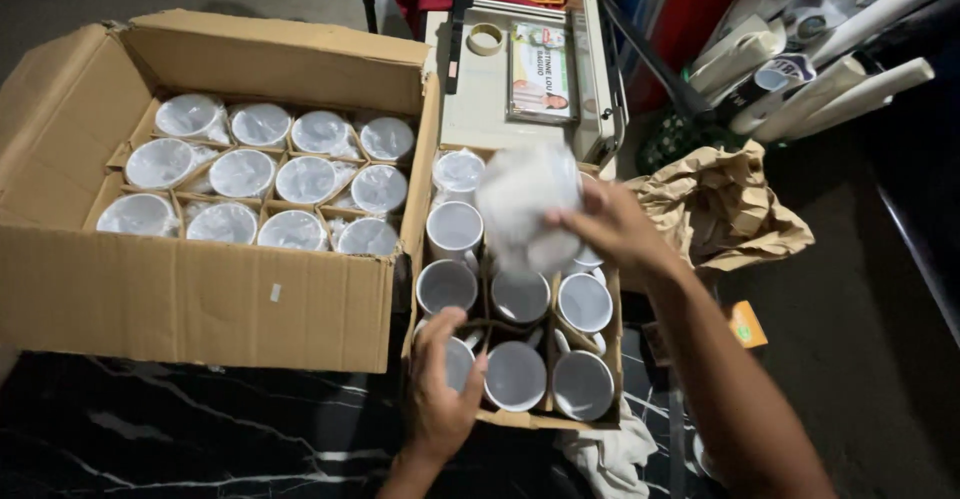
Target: Cleaning and preparing white ceramic mugs for printing by wiping them with a cloth and organizing them.
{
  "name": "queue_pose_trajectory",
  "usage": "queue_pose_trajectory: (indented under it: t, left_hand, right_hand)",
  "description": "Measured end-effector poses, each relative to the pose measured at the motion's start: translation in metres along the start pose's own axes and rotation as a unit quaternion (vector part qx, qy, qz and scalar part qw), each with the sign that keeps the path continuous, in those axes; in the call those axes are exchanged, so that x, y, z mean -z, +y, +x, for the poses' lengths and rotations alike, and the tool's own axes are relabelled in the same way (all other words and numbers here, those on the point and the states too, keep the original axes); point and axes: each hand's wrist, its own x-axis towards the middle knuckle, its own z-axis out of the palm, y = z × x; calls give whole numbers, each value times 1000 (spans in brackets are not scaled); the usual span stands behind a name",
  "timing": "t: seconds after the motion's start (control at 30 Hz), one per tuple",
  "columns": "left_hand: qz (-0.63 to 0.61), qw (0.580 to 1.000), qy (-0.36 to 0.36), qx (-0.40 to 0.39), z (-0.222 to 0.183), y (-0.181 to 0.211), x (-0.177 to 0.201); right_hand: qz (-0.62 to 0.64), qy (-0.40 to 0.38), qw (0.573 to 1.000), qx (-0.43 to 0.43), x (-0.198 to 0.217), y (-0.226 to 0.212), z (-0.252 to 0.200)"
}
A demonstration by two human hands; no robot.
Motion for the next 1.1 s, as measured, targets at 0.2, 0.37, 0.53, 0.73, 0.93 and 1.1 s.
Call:
queue_pose_trajectory:
  t: [0.2, 0.37, 0.53, 0.73, 0.93, 1.1]
  left_hand:
    - [-495, 853, -32, 161, 16, 30, -7]
    - [-613, 723, -15, 319, 4, 17, -24]
    - [-647, 664, -61, 370, -5, 13, -25]
    - [-668, 631, -87, 384, -5, 17, -20]
    - [-651, 661, -114, 354, -11, 6, -27]
    - [-628, 691, -84, 348, -18, 1, -36]
  right_hand:
    - [118, 9, 986, -116, -68, -49, -101]
    - [247, 114, 955, -116, -90, -20, -140]
    - [571, 183, 800, -23, -75, -22, -175]
    - [232, 235, 943, -33, -83, -12, -196]
    - [-67, 153, 978, 125, -103, -58, -184]
    - [88, 72, 992, -54, -116, 2, -189]
